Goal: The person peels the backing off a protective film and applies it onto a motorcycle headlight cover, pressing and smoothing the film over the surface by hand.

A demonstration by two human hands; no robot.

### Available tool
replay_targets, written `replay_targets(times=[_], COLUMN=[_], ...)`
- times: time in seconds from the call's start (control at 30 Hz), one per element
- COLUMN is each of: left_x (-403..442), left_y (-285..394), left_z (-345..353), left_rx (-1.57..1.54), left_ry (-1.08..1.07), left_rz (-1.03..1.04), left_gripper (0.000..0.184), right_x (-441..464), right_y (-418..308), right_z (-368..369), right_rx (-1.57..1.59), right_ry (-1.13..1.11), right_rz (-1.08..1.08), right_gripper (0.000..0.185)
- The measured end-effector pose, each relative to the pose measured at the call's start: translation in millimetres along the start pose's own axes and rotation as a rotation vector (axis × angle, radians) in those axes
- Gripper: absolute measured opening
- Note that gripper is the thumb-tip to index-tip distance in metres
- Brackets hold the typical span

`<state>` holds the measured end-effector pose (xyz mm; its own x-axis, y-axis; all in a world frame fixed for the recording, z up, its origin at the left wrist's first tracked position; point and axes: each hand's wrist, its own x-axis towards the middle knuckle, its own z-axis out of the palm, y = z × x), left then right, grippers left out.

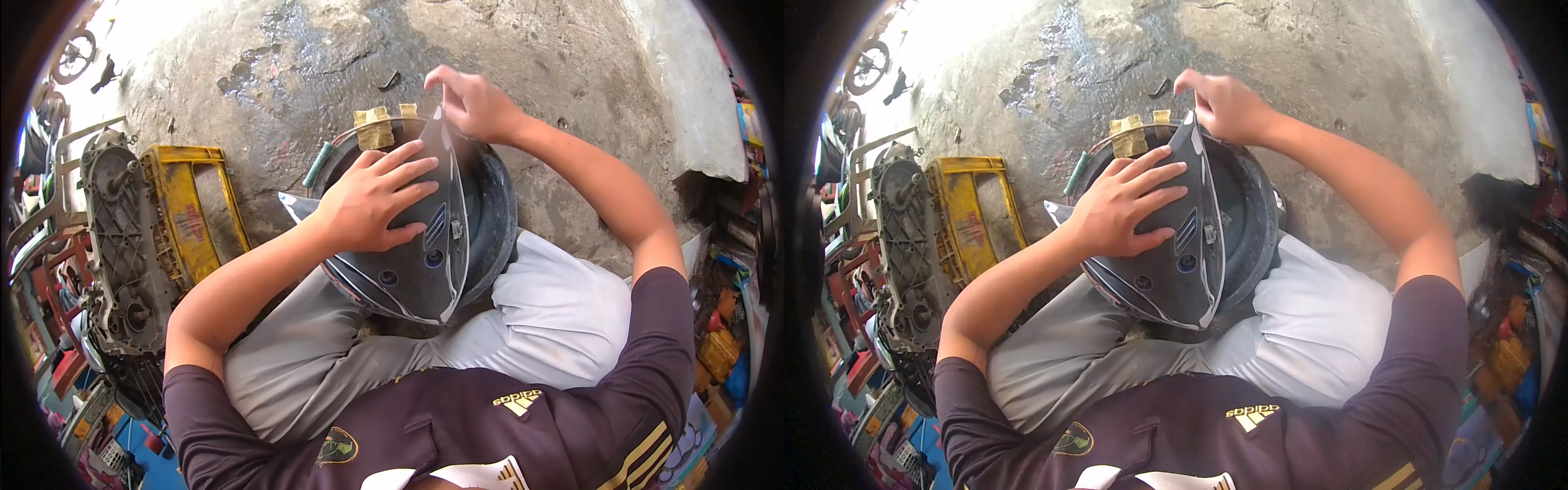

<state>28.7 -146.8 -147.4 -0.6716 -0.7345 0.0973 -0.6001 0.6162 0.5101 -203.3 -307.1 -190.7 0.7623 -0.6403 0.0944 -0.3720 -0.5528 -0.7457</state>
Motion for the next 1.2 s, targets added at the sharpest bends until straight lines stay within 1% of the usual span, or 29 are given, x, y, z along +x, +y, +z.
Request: replay_targets(times=[0.03,0.07,0.1,0.17,0.27,0.3,0.37,0.4,0.43,0.5,0.53,0.6,0.73,0.8,0.83,0.9,1.0,1.03,1.13,1.17,1.2], left_x=[0.1,-0.2,-0.2,-0.1,-0.4,-0.6,-0.2,0.3,0.3,-0.4,-0.5,-0.6,-0.4,-0.6,-0.7,-0.7,0.6,0.5,-0.9,-1.2,-1.1], left_y=[-0.5,-1.8,-2.1,-0.7,-1.8,-1.5,-1.3,-1.4,-0.9,-0.3,-0.7,-0.9,-1.3,-1.2,-1.4,-1.1,-1.3,-1.0,-1.6,-1.6,-1.4], left_z=[-0.9,-1.8,-2.4,0.2,-0.4,-0.5,-0.6,-1.0,-1.2,0.1,0.0,-0.3,-1.1,-0.3,-0.7,-1.7,-1.8,-1.4,-0.2,-0.6,-0.7], left_rx=[-0.001,0.001,0.004,-0.004,-0.004,0.0,0.004,0.001,-0.003,0.002,0.006,0.01,-0.008,-0.01,-0.008,0.003,0.003,-0.002,-0.009,-0.007,-0.003], left_ry=[-0.008,-0.009,-0.008,-0.003,0.007,0.0,-0.009,-0.005,-0.001,-0.001,0.001,0.002,-0.016,-0.015,-0.015,-0.01,-0.001,-0.001,-0.016,-0.015,-0.021], left_rz=[-0.004,-0.004,-0.003,-0.004,0.001,-0.002,-0.005,-0.002,0.002,0.002,0.0,0.003,-0.007,-0.008,-0.008,-0.004,0.0,-0.002,-0.005,-0.007,-0.008], left_gripper=[0.056,0.056,0.056,0.056,0.056,0.056,0.056,0.056,0.056,0.057,0.057,0.057,0.059,0.059,0.059,0.058,0.056,0.056,0.059,0.059,0.059], right_x=[-1.3,-4.6,-4.1,-5.2,-4.6,-5.4,-6.2,-3.3,-1.1,4.4,4.0,-0.7,-4.4,0.7,-0.5,-3.7,-4.7,-4.1,2.6,0.9,-1.8], right_y=[3.4,6.4,4.0,1.3,-9.9,-12.4,-15.8,-14.0,-11.4,-8.2,-9.8,-15.4,-18.9,-13.5,-15.1,-20.9,-25.6,-21.9,-14.1,-16.7,-22.2], right_z=[4.1,9.7,5.3,-9.2,-18.6,-15.2,-2.3,0.5,-0.6,-5.0,-4.7,-1.5,-3.5,-7.0,-5.5,0.4,2.9,1.2,-6.8,-4.8,-1.5], right_rx=[-0.04,-0.058,-0.057,-0.018,0.03,0.029,0.046,0.007,0.009,0.024,0.022,-0.025,0.004,-0.017,-0.016,-0.005,-0.002,-0.002,0.011,0.011,0.026], right_ry=[0.006,0.062,0.06,-0.01,0.031,0.03,0.023,0.054,0.057,-0.004,0.0,0.043,0.023,-0.002,-0.001,0.061,0.047,0.046,-0.025,-0.025,0.001], right_rz=[-0.023,-0.085,-0.085,0.185,0.241,0.239,-0.022,-0.078,-0.076,0.067,0.064,-0.073,-0.094,0.018,0.017,-0.084,-0.125,-0.12,0.07,0.067,0.002], right_gripper=[0.033,0.034,0.034,0.033,0.03,0.03,0.028,0.028,0.028,0.026,0.026,0.026,0.027,0.028,0.028,0.029,0.031,0.031,0.032,0.032,0.032])
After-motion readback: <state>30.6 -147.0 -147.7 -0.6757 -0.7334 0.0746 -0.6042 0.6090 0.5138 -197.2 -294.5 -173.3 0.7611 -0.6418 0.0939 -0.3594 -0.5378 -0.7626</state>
